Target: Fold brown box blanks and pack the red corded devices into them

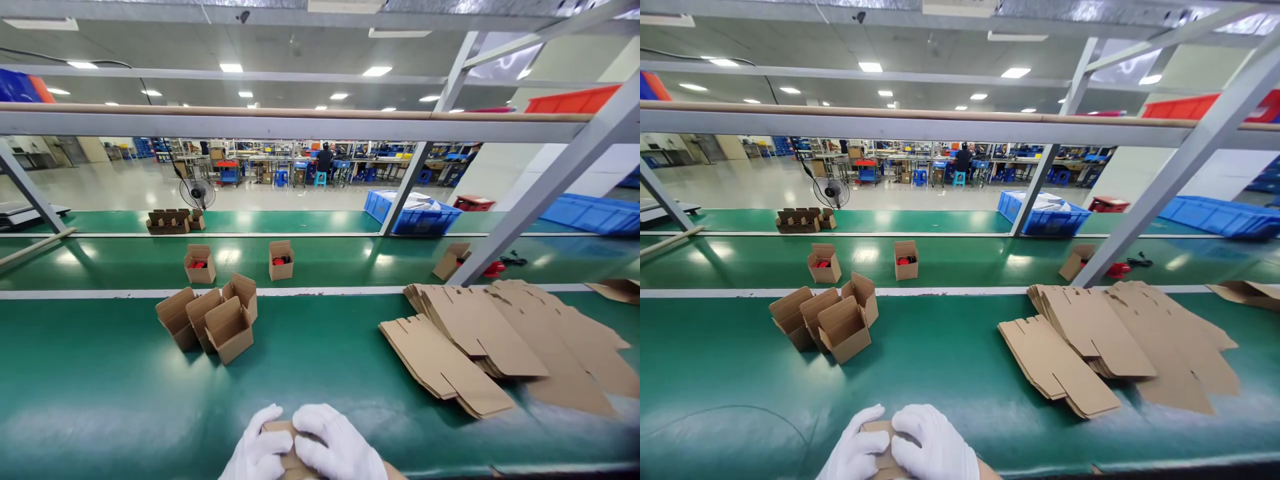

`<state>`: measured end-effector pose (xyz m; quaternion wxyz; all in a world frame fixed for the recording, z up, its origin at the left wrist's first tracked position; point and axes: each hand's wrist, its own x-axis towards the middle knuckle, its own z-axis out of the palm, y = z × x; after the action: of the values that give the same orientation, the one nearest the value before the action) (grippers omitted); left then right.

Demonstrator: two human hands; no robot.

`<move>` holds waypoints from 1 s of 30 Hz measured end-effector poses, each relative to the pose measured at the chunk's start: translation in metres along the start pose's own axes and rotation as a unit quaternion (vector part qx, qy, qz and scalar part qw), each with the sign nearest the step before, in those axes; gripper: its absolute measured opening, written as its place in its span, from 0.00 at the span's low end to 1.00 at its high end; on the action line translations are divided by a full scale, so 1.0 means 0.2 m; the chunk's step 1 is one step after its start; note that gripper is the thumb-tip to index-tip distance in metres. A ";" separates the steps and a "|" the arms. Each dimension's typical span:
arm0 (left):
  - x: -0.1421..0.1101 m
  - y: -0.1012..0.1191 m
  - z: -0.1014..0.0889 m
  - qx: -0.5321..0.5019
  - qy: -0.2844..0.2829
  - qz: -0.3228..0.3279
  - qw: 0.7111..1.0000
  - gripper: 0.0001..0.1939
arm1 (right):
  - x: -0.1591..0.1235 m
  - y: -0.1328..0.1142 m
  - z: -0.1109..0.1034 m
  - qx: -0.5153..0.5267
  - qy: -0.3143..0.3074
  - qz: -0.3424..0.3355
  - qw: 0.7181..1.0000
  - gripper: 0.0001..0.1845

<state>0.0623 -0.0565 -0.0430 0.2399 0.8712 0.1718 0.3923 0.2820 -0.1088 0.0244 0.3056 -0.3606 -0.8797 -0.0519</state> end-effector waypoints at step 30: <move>0.55 0.07 -0.29 -0.352 0.151 -0.467 0.797 0.26 | 0.06 0.24 -0.03 0.212 -0.005 0.161 0.964 0.43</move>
<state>0.0893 0.0009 0.0635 0.6549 0.4703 0.4425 0.3926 0.3103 -0.0673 0.0307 0.3747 -0.4246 -0.8026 0.1877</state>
